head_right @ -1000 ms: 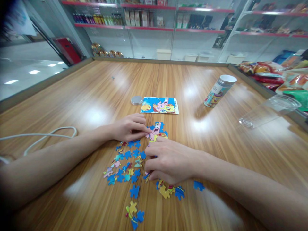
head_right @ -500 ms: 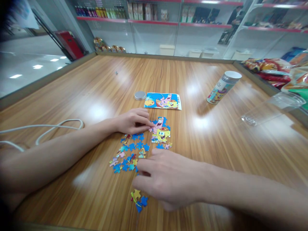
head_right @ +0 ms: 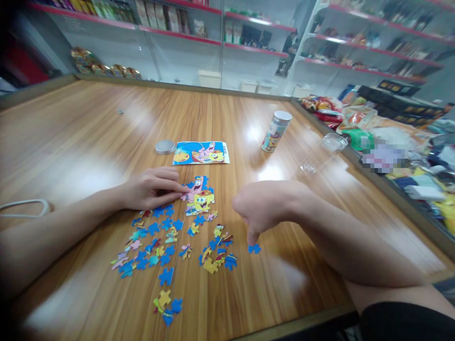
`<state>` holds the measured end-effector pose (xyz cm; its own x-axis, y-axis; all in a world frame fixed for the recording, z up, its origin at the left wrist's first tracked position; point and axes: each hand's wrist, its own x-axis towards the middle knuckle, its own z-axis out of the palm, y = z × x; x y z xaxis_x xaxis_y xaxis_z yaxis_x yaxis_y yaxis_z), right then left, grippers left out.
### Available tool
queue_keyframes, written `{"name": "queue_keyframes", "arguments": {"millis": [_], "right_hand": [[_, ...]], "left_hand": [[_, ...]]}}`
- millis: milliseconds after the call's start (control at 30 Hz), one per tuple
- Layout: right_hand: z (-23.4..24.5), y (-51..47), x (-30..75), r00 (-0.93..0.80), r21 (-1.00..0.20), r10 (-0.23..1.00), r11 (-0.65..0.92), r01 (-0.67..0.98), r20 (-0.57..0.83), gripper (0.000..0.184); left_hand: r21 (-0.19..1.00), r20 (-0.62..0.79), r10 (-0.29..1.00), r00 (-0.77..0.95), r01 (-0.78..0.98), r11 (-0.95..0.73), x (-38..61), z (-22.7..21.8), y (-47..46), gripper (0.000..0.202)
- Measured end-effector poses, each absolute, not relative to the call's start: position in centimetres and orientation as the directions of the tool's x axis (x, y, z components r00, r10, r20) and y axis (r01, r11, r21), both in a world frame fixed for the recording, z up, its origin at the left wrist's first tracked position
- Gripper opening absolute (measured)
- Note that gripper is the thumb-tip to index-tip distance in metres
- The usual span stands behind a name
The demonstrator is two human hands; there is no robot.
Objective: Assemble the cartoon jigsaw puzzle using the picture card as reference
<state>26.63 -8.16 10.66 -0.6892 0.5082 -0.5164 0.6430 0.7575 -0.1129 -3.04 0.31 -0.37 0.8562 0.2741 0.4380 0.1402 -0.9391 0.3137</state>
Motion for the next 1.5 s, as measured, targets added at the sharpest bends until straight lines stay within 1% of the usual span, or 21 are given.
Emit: {"name": "queue_keyframes", "arguments": {"millis": [33,67,100,200,267,333,433,500,600,667,700,800,867,967,1067,1267,1400,1500], "right_hand": [[10.1,-8.4,26.3,-0.653,-0.099,0.493,0.750,0.654,-0.575,0.035],[9.6,-8.7,25.9,-0.630,-0.110,0.468,0.743,0.660,-0.620,0.036],[9.1,-9.0,25.4,-0.619,-0.097,0.471,0.742,0.663,-0.629,0.036],[8.5,-9.6,24.5,-0.640,-0.075,0.499,0.752,0.655,-0.585,0.034],[8.7,-9.9,24.5,-0.684,-0.102,0.492,0.768,0.632,-0.538,0.036],[9.0,-10.3,24.5,-0.741,-0.146,0.456,0.796,0.587,-0.493,0.036],[9.5,-11.2,24.1,-0.826,-0.193,0.392,0.847,0.496,-0.404,0.022],[9.9,-11.8,23.8,-0.856,-0.183,0.366,0.874,0.451,-0.364,0.012],[10.7,-11.9,23.9,-0.856,-0.154,0.350,0.889,0.432,-0.381,0.004],[11.4,-11.5,24.3,-0.836,-0.136,0.397,0.870,0.475,-0.380,0.007],[11.7,-11.2,24.6,-0.818,-0.113,0.446,0.850,0.514,-0.363,0.010],[12.2,-10.3,25.3,-0.740,-0.003,0.592,0.780,0.625,-0.321,0.016],[12.1,-9.9,25.6,-0.707,0.036,0.620,0.760,0.649,-0.340,0.015],[11.5,-10.0,25.5,-0.698,0.016,0.608,0.759,0.651,-0.379,0.015],[11.1,-10.2,25.2,-0.714,-0.023,0.598,0.760,0.649,-0.365,0.015],[10.9,-10.4,25.0,-0.791,-0.099,0.527,0.810,0.579,-0.310,0.014],[10.7,-10.4,25.0,-0.782,-0.116,0.528,0.800,0.589,-0.331,0.020],[10.6,-10.3,24.9,-0.758,-0.096,0.545,0.786,0.611,-0.359,0.021]], "left_hand": [[0.315,0.435,0.277,0.857,0.144,-0.938,-3.1,-0.5,0.4,0.023],[0.318,0.431,0.280,0.858,0.146,-0.937,-3.2,-0.5,0.4,0.023],[0.320,0.428,0.282,0.859,0.148,-0.936,-3.3,-0.6,0.4,0.023],[0.324,0.425,0.283,0.860,0.148,-0.934,-3.3,-0.6,0.3,0.022],[0.324,0.424,0.282,0.861,0.147,-0.935,-3.3,-0.5,0.3,0.022],[0.325,0.424,0.280,0.861,0.143,-0.935,-3.2,-0.4,0.2,0.022],[0.333,0.427,0.280,0.860,0.139,-0.933,-3.1,-0.3,0.2,0.022],[0.334,0.427,0.282,0.859,0.141,-0.932,-3.1,-0.2,0.2,0.022],[0.333,0.421,0.285,0.861,0.146,-0.932,-3.1,-0.2,0.2,0.021],[0.339,0.422,0.290,0.859,0.147,-0.929,-3.2,-0.2,0.1,0.021],[0.342,0.424,0.290,0.858,0.145,-0.928,-3.2,-0.2,0.1,0.021],[0.341,0.429,0.294,0.854,0.148,-0.928,-3.2,-0.2,0.0,0.021],[0.329,0.444,0.301,0.844,0.159,-0.931,-3.2,-0.2,-0.1,0.021],[0.308,0.494,0.324,0.807,0.187,-0.933,-3.2,-0.2,-0.1,0.022],[0.294,0.521,0.339,0.783,0.208,-0.933,-3.3,-0.2,0.0,0.023],[0.278,0.499,0.294,0.815,0.171,-0.945,-3.3,-0.1,-0.1,0.023],[0.292,0.459,0.265,0.848,0.137,-0.947,-3.4,-0.2,0.0,0.026],[0.294,0.445,0.253,0.859,0.127,-0.947,-3.4,-0.3,0.2,0.029]]}}
